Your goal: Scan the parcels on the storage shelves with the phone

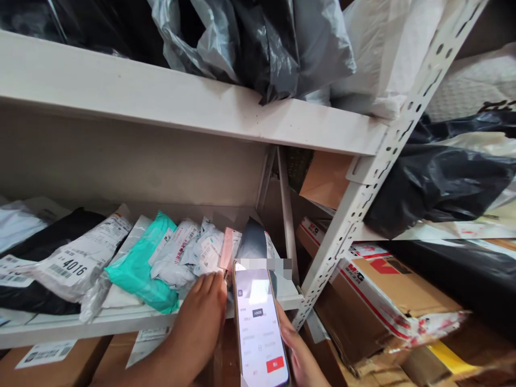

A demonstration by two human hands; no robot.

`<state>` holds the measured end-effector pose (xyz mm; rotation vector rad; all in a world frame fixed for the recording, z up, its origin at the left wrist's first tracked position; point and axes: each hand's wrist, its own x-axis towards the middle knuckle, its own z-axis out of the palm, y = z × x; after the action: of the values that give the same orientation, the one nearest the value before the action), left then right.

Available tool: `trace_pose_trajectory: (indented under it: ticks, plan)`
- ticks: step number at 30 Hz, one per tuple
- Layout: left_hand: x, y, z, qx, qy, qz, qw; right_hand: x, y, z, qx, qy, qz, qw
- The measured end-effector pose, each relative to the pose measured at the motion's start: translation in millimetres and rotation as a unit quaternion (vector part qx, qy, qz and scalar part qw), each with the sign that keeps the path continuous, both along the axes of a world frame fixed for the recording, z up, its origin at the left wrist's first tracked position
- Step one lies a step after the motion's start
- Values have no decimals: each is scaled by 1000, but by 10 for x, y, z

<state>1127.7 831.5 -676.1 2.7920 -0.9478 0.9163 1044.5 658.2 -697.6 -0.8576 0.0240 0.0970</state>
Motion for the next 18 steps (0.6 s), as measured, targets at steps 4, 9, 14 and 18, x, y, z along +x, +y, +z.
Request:
trace_pose_trajectory:
  ticks: [4, 9, 14, 18]
  plan:
    - [35, 274, -317, -22, -88, -16, 996, 159, 50, 60, 13, -23, 60, 998]
    - [170, 571, -305, -55, -90, -12, 994, 337, 150, 95, -22, -28, 118, 992]
    - [179, 642, -267, -95, -51, 4, 994, 460, 269, 118, -97, -84, 128, 983]
    - [168, 629, -277, -97, -33, 12, 995, 496, 327, 91, -152, -134, 121, 972]
